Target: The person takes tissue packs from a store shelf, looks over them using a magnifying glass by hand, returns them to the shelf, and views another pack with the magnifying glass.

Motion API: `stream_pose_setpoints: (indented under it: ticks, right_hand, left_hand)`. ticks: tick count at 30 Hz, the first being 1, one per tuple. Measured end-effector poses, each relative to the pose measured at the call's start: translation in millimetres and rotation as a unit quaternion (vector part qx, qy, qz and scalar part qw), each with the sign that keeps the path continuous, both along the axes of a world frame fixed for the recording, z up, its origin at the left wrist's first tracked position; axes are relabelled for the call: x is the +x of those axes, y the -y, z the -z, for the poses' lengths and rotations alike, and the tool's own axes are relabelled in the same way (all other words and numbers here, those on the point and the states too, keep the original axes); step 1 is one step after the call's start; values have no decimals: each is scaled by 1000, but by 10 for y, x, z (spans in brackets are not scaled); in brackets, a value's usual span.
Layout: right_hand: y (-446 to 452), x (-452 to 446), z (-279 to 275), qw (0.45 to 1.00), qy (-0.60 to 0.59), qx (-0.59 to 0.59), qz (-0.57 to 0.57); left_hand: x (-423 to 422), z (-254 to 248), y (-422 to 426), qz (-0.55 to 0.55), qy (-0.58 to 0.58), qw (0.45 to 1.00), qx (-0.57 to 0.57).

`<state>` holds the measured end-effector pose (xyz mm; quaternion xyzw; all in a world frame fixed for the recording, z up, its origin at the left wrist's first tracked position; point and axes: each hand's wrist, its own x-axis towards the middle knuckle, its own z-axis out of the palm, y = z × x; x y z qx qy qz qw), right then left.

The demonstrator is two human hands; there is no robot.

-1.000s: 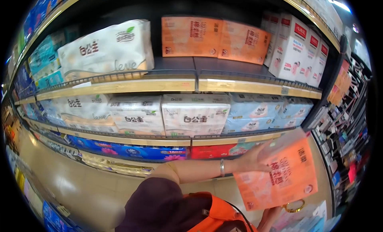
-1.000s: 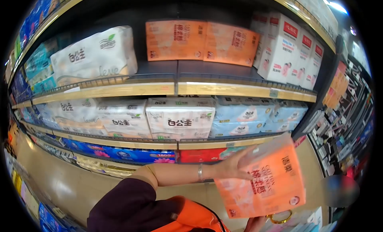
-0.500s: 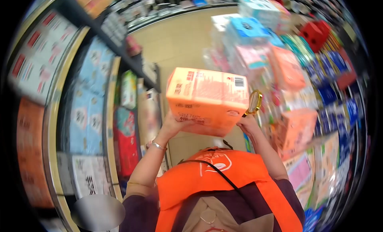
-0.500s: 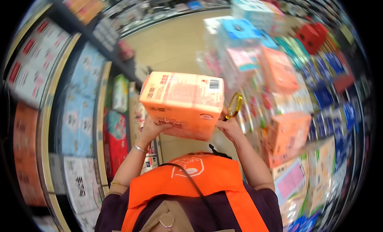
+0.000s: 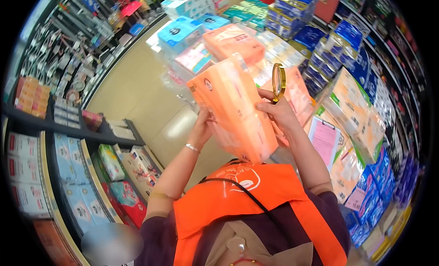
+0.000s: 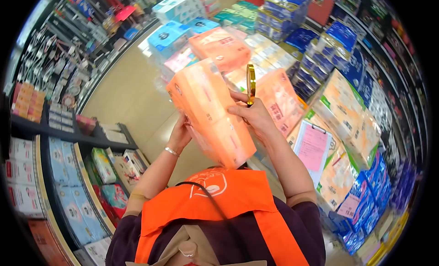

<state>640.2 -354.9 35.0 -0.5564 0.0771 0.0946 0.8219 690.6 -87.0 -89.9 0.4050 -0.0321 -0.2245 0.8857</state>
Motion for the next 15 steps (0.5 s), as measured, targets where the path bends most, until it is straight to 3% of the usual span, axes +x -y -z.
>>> stream_pose_setpoints:
  ticks: [1, 4, 7, 15]
  right_hand:
    - [97, -89, -221, 998, -20, -51, 19]
    - [537, -105, 70, 994, -23, -90, 55]
    - [804, -264, 116, 991, 23, -33, 125]
    - [1124, -604, 18, 951, 14, -36, 307]
  left_hand:
    - [-13, -128, 225, 14, -6, 1000, -5]
    - [101, -95, 727, 73, -33, 997, -12]
    - [191, -29, 1174, 115, -49, 992, -3]
    - [259, -51, 2209, 213, -12, 976, 49]
